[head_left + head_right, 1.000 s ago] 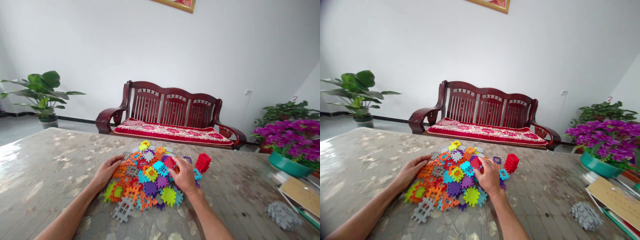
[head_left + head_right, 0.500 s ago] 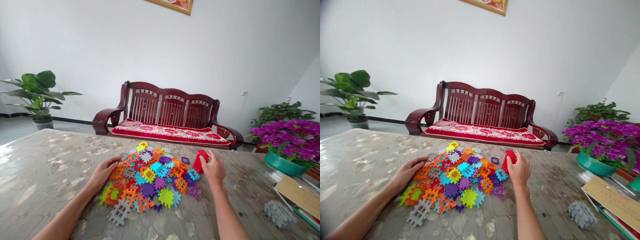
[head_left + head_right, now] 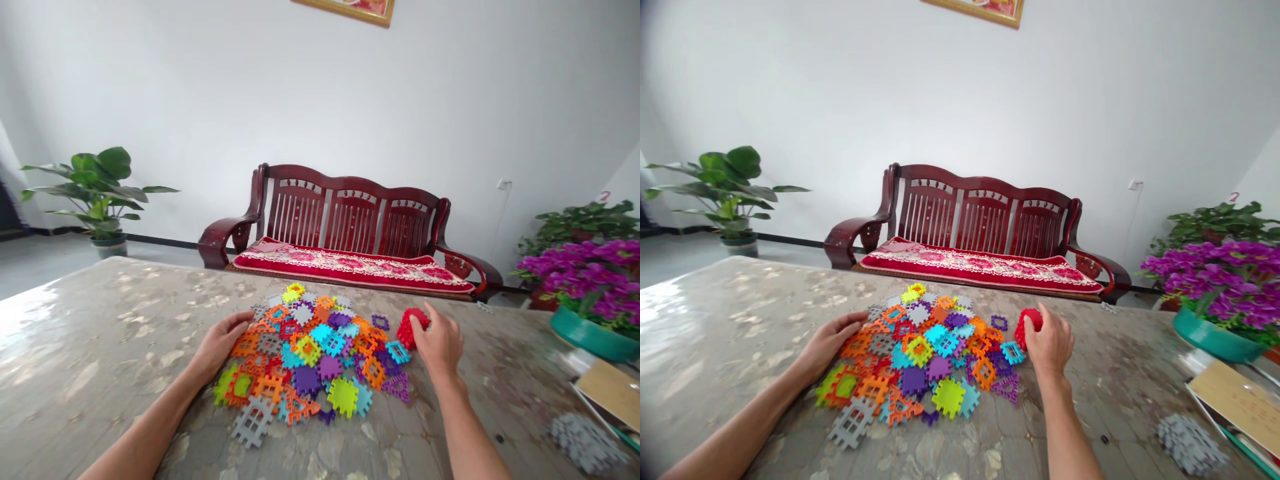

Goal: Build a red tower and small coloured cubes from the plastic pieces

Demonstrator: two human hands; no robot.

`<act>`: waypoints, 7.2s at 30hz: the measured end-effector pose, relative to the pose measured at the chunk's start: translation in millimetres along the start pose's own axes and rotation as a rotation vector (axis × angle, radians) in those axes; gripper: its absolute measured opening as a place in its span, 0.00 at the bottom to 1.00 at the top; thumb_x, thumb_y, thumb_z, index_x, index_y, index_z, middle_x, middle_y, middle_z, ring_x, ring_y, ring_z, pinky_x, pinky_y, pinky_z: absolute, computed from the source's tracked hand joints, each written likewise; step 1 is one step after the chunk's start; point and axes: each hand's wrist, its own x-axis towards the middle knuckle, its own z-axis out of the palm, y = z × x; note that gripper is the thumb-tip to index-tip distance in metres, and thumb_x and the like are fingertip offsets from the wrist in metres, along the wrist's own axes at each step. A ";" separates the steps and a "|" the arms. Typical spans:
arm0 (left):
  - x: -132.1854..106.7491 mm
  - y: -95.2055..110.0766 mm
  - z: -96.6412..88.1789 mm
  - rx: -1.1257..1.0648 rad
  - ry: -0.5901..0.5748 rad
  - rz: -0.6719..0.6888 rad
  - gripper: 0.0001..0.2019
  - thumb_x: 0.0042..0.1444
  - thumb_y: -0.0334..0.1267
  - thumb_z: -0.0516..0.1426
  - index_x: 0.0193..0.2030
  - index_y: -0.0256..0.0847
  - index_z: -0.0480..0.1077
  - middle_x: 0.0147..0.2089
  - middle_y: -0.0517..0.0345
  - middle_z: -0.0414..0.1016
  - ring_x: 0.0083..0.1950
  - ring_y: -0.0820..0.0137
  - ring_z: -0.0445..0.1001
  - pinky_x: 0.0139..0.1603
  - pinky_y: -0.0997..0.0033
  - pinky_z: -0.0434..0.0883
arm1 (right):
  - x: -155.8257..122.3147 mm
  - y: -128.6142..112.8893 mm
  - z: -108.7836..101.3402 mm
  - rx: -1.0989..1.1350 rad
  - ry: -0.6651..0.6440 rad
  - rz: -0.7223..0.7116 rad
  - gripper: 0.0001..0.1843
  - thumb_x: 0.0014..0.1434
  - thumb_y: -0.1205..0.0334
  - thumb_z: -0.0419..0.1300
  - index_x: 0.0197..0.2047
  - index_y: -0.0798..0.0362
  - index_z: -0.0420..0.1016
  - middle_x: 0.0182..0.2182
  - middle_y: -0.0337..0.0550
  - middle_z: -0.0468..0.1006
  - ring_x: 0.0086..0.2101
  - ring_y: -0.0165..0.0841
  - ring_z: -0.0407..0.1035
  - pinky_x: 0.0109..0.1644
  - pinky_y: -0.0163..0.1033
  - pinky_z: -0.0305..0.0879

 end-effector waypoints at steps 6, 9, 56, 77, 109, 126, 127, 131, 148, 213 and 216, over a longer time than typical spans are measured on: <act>-3.5 2.4 3.2 -0.036 -0.017 0.003 0.31 0.38 0.59 0.64 0.44 0.38 0.77 0.44 0.50 0.82 0.44 0.58 0.79 0.47 0.62 0.75 | -24.8 -50.2 10.6 0.267 -0.200 -0.285 0.19 0.59 0.56 0.54 0.49 0.52 0.77 0.47 0.46 0.80 0.48 0.42 0.69 0.55 0.47 0.61; -5.3 4.2 3.8 -0.040 -0.038 0.022 0.30 0.39 0.58 0.64 0.45 0.38 0.77 0.46 0.50 0.82 0.46 0.57 0.79 0.48 0.62 0.74 | -41.4 -76.0 11.7 0.333 -0.302 -0.407 0.17 0.59 0.59 0.55 0.49 0.49 0.78 0.48 0.44 0.80 0.49 0.41 0.69 0.57 0.47 0.61; -5.9 6.8 4.8 0.011 -0.034 0.004 0.35 0.33 0.64 0.64 0.43 0.38 0.78 0.44 0.51 0.82 0.44 0.58 0.79 0.46 0.64 0.75 | -65.2 -6.4 6.6 0.107 -0.184 -0.446 0.16 0.65 0.65 0.50 0.47 0.50 0.79 0.42 0.45 0.82 0.41 0.36 0.75 0.49 0.39 0.66; -2.5 1.3 1.8 0.021 -0.037 0.032 0.31 0.37 0.61 0.65 0.43 0.40 0.79 0.44 0.52 0.83 0.45 0.58 0.79 0.48 0.64 0.76 | -66.2 -16.6 2.2 0.252 -0.357 -0.286 0.22 0.56 0.58 0.59 0.54 0.52 0.75 0.50 0.47 0.78 0.50 0.41 0.68 0.58 0.45 0.62; 0.2 -3.1 -0.5 0.067 -0.039 0.027 0.32 0.37 0.63 0.65 0.44 0.41 0.78 0.46 0.51 0.82 0.46 0.57 0.80 0.48 0.65 0.76 | -0.5 -4.2 -1.2 -0.043 -0.251 0.123 0.32 0.59 0.47 0.53 0.61 0.56 0.67 0.50 0.55 0.78 0.47 0.46 0.72 0.49 0.46 0.64; -2.8 1.2 1.0 0.051 -0.046 -0.009 0.31 0.35 0.62 0.66 0.42 0.42 0.79 0.44 0.52 0.83 0.44 0.58 0.80 0.45 0.65 0.77 | -3.1 23.9 24.4 0.183 -0.265 0.141 0.38 0.54 0.49 0.56 0.65 0.57 0.60 0.59 0.56 0.71 0.55 0.47 0.68 0.58 0.48 0.62; -3.4 2.3 1.6 0.048 -0.044 -0.010 0.31 0.35 0.62 0.66 0.42 0.42 0.79 0.44 0.52 0.83 0.43 0.58 0.80 0.44 0.66 0.77 | -3.1 24.8 25.6 0.192 -0.265 0.145 0.38 0.54 0.49 0.56 0.65 0.58 0.60 0.59 0.56 0.71 0.55 0.47 0.68 0.58 0.48 0.61; -4.0 4.3 3.0 0.029 -0.032 -0.004 0.31 0.34 0.62 0.66 0.41 0.42 0.79 0.43 0.53 0.83 0.42 0.59 0.80 0.43 0.67 0.77 | -3.4 26.5 25.9 0.217 -0.259 0.140 0.39 0.54 0.49 0.57 0.65 0.58 0.60 0.59 0.56 0.71 0.55 0.46 0.67 0.58 0.47 0.61; -5.3 6.5 3.9 0.010 -0.018 0.008 0.30 0.33 0.61 0.67 0.40 0.42 0.79 0.42 0.53 0.83 0.41 0.60 0.80 0.42 0.67 0.77 | -40.1 -28.3 -1.4 0.185 -0.555 -0.357 0.10 0.54 0.66 0.59 0.33 0.45 0.82 0.38 0.41 0.79 0.42 0.37 0.69 0.48 0.41 0.63; -0.7 -7.8 3.5 0.069 0.126 0.088 0.22 0.45 0.48 0.57 0.44 0.38 0.78 0.41 0.52 0.82 0.40 0.63 0.78 0.43 0.66 0.73 | -62.6 -107.0 20.5 0.617 -0.422 -0.423 0.16 0.51 0.70 0.54 0.41 0.49 0.77 0.45 0.44 0.80 0.49 0.39 0.70 0.57 0.47 0.64; 1.2 -10.0 0.0 0.123 0.172 0.109 0.21 0.45 0.48 0.57 0.43 0.39 0.78 0.41 0.53 0.82 0.41 0.62 0.78 0.44 0.66 0.73 | -64.6 -119.2 13.9 0.518 -0.499 -0.478 0.19 0.53 0.62 0.61 0.49 0.48 0.76 0.49 0.45 0.79 0.51 0.42 0.68 0.59 0.49 0.61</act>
